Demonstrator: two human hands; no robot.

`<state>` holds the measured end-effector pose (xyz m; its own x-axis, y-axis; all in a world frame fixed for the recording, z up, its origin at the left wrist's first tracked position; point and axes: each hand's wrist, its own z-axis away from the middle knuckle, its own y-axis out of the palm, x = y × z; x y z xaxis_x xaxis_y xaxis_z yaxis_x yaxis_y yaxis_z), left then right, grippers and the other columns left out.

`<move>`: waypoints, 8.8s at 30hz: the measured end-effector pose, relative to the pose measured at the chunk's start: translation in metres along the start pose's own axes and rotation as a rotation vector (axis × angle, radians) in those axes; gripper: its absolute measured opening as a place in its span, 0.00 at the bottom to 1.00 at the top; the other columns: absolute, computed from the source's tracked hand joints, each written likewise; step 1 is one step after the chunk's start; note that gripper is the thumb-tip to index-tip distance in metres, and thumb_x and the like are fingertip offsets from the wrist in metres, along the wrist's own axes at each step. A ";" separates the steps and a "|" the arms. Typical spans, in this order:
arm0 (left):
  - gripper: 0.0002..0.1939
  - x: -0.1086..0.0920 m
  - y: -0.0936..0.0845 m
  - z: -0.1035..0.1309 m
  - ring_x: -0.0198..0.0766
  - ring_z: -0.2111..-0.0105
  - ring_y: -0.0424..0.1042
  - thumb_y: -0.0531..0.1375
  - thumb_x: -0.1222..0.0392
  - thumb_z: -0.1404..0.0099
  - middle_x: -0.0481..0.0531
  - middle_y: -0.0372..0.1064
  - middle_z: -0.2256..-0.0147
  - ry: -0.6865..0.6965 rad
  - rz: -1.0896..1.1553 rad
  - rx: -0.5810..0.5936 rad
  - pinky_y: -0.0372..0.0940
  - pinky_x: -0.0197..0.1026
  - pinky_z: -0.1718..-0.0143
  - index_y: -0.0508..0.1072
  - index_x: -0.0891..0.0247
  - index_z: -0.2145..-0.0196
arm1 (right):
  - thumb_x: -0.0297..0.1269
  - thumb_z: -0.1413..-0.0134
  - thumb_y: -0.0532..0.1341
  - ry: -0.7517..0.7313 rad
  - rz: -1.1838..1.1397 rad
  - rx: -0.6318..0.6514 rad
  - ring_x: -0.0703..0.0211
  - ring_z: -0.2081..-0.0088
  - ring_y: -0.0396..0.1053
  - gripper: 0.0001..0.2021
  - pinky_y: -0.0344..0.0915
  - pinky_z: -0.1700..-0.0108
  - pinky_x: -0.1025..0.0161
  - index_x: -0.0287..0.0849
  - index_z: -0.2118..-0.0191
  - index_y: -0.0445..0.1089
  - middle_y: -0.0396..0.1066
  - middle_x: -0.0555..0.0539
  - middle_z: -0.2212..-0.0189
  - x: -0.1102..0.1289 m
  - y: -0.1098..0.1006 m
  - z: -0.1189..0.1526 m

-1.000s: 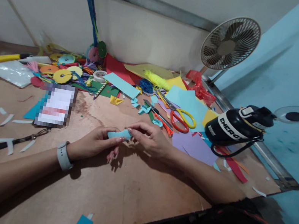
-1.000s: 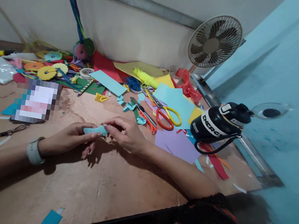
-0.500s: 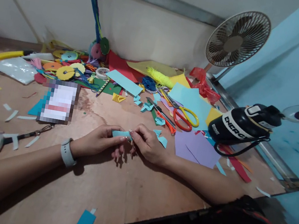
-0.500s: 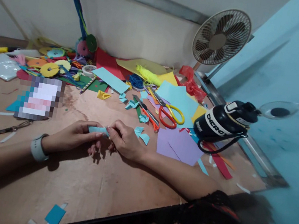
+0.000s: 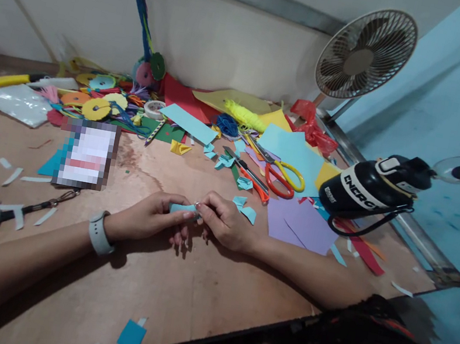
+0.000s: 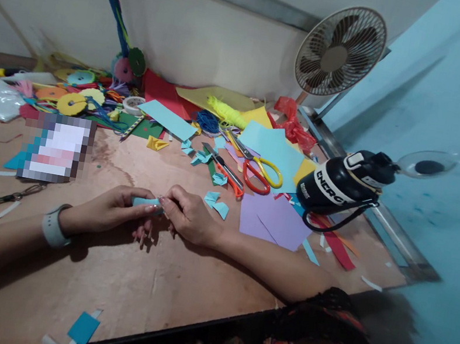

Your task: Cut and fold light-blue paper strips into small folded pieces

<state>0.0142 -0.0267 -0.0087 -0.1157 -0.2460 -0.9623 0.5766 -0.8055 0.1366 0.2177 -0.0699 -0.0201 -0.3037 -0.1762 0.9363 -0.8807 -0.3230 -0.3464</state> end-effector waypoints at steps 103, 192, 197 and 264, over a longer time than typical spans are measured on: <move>0.09 0.005 0.001 -0.005 0.43 0.53 0.75 0.62 0.60 0.33 0.59 0.76 0.53 0.486 -0.458 -0.080 0.70 0.44 0.50 0.80 0.61 0.56 | 0.30 0.36 0.57 -0.203 0.590 0.326 0.60 0.63 0.67 0.05 0.62 0.60 0.63 0.38 0.63 0.69 0.73 0.45 0.65 0.036 -0.059 -0.016; 0.09 0.002 0.005 0.000 0.40 0.65 0.79 0.65 0.62 0.38 0.57 0.81 0.62 0.413 -0.351 -0.198 0.72 0.36 0.64 0.82 0.66 0.60 | 0.41 0.50 0.70 -0.107 -0.304 -0.102 0.62 0.61 0.71 0.07 0.68 0.58 0.63 0.45 0.68 0.79 0.73 0.48 0.64 -0.002 -0.011 -0.016; 0.11 0.004 0.005 0.000 0.36 0.71 0.77 0.63 0.60 0.36 0.56 0.81 0.66 0.319 -0.386 -0.152 0.69 0.33 0.71 0.81 0.69 0.59 | 0.43 0.50 0.70 -0.019 -0.410 -0.077 0.63 0.62 0.71 0.08 0.68 0.62 0.65 0.44 0.67 0.79 0.74 0.48 0.63 -0.002 -0.004 -0.014; 0.11 0.002 -0.001 0.000 0.40 0.62 0.79 0.64 0.57 0.36 0.54 0.81 0.59 0.407 -0.405 -0.398 0.74 0.37 0.60 0.81 0.62 0.57 | 0.30 0.35 0.55 -0.767 0.693 -0.197 0.60 0.65 0.73 0.14 0.71 0.64 0.63 0.42 0.46 0.69 0.76 0.44 0.64 -0.001 -0.032 -0.012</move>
<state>0.0136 -0.0260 -0.0111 -0.1170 0.3160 -0.9415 0.8136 -0.5133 -0.2733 0.2421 -0.0485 -0.0089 -0.5126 -0.8283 0.2260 -0.6667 0.2182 -0.7126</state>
